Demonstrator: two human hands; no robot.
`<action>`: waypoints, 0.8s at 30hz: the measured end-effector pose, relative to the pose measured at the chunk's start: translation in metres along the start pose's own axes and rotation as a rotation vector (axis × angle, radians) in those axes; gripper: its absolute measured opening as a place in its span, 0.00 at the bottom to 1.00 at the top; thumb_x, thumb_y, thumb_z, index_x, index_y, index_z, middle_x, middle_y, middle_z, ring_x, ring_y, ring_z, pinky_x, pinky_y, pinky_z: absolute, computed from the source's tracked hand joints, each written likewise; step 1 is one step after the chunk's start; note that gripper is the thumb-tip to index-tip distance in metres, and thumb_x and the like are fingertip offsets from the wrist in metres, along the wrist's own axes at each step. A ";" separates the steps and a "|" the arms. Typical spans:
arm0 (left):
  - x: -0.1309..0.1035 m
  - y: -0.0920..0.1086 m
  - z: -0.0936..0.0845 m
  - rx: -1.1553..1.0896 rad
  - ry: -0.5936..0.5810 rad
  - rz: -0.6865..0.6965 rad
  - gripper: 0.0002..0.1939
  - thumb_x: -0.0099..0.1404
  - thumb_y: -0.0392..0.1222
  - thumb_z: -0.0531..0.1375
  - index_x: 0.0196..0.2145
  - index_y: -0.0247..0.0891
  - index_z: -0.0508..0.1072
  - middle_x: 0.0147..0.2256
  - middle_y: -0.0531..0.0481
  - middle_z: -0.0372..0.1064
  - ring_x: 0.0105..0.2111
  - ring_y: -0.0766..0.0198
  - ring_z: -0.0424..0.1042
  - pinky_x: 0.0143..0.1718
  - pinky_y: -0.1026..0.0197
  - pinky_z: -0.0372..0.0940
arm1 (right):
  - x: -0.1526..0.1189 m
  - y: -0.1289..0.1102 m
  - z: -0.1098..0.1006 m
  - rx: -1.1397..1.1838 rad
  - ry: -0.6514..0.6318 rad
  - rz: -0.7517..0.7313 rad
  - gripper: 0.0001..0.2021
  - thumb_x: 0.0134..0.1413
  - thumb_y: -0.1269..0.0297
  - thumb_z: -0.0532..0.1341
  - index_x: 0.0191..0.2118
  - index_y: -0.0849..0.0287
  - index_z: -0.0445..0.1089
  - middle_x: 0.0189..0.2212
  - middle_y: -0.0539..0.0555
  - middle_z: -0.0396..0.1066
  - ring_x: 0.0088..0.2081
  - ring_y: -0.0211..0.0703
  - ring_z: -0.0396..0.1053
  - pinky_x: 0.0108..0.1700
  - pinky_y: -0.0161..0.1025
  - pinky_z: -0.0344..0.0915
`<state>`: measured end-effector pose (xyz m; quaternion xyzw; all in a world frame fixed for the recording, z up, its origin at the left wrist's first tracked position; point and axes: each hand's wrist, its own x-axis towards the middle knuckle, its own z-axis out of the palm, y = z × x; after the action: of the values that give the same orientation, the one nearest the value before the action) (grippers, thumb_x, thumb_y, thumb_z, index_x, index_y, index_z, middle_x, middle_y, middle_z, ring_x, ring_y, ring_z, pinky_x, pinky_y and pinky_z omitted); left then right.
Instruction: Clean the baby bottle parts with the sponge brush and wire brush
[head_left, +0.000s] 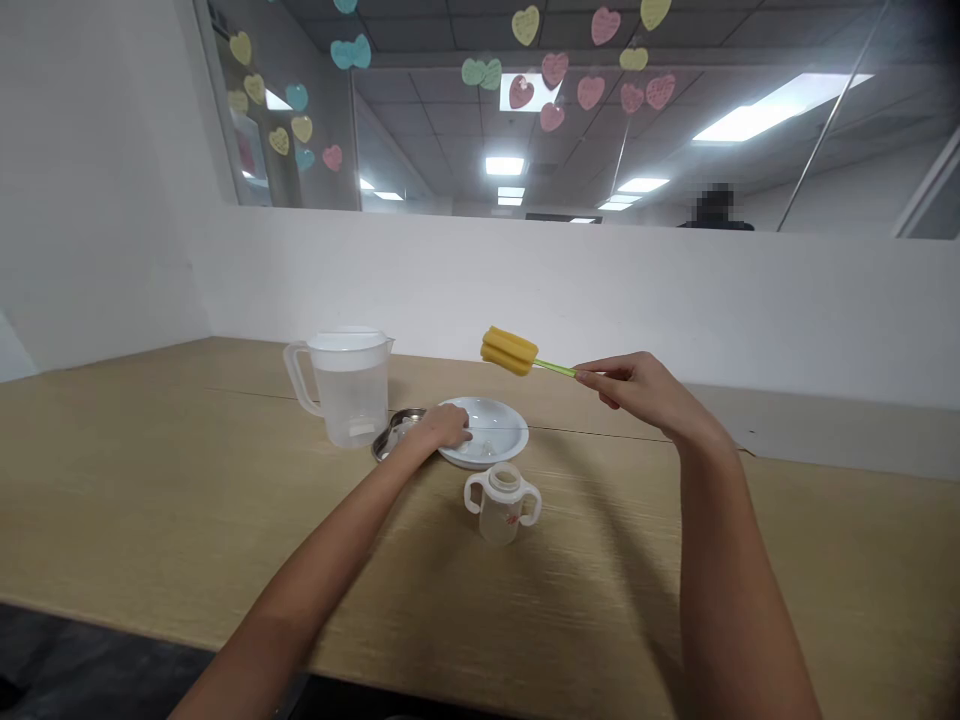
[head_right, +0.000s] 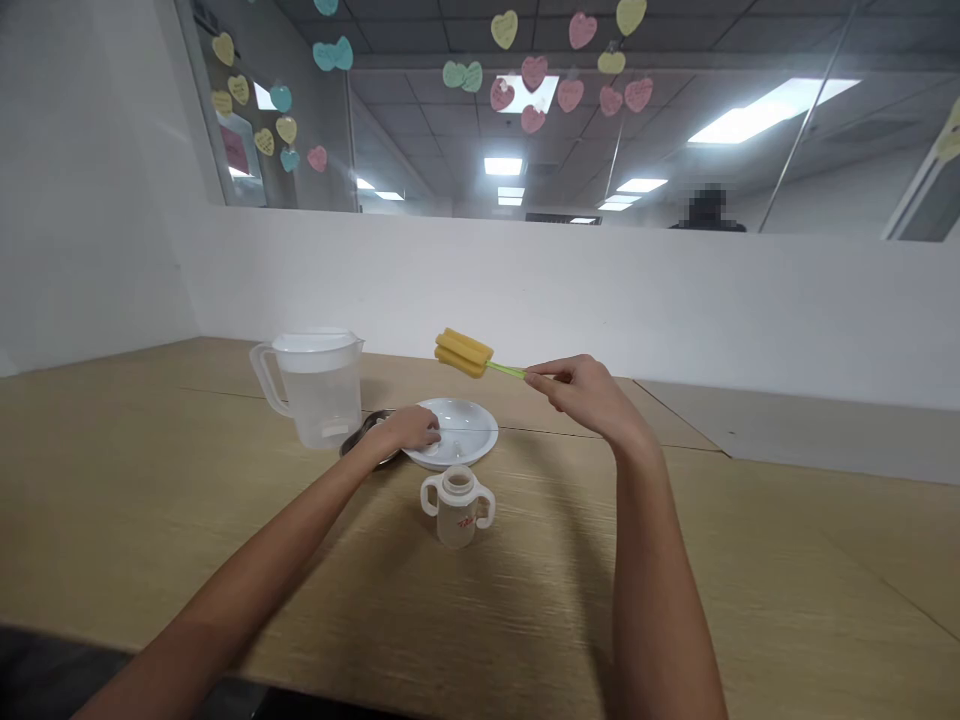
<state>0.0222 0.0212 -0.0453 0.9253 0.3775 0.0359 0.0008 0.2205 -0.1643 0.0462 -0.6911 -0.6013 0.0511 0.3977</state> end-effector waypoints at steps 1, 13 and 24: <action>0.000 0.000 0.001 0.011 -0.018 -0.012 0.17 0.55 0.45 0.57 0.40 0.34 0.74 0.40 0.40 0.71 0.39 0.53 0.70 0.38 0.59 0.63 | 0.000 0.000 0.000 -0.001 -0.005 -0.004 0.18 0.46 0.51 0.58 0.37 0.58 0.75 0.22 0.52 0.66 0.23 0.36 0.57 0.26 0.35 0.53; 0.006 -0.011 0.013 0.011 -0.046 -0.047 0.25 0.47 0.48 0.63 0.44 0.38 0.72 0.42 0.44 0.71 0.42 0.54 0.69 0.39 0.60 0.63 | 0.000 -0.005 0.000 -0.018 -0.071 -0.010 0.18 0.48 0.52 0.56 0.38 0.58 0.75 0.22 0.51 0.65 0.23 0.35 0.56 0.26 0.34 0.53; -0.017 -0.015 -0.037 -0.325 0.284 0.109 0.26 0.51 0.46 0.60 0.49 0.37 0.67 0.45 0.46 0.69 0.41 0.59 0.68 0.41 0.62 0.63 | 0.003 -0.001 -0.002 -0.063 -0.052 -0.006 0.21 0.47 0.50 0.56 0.41 0.59 0.74 0.18 0.50 0.60 0.23 0.37 0.55 0.25 0.35 0.53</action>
<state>-0.0029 0.0194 -0.0100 0.9178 0.3123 0.2263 0.0946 0.2215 -0.1629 0.0490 -0.6998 -0.6149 0.0487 0.3604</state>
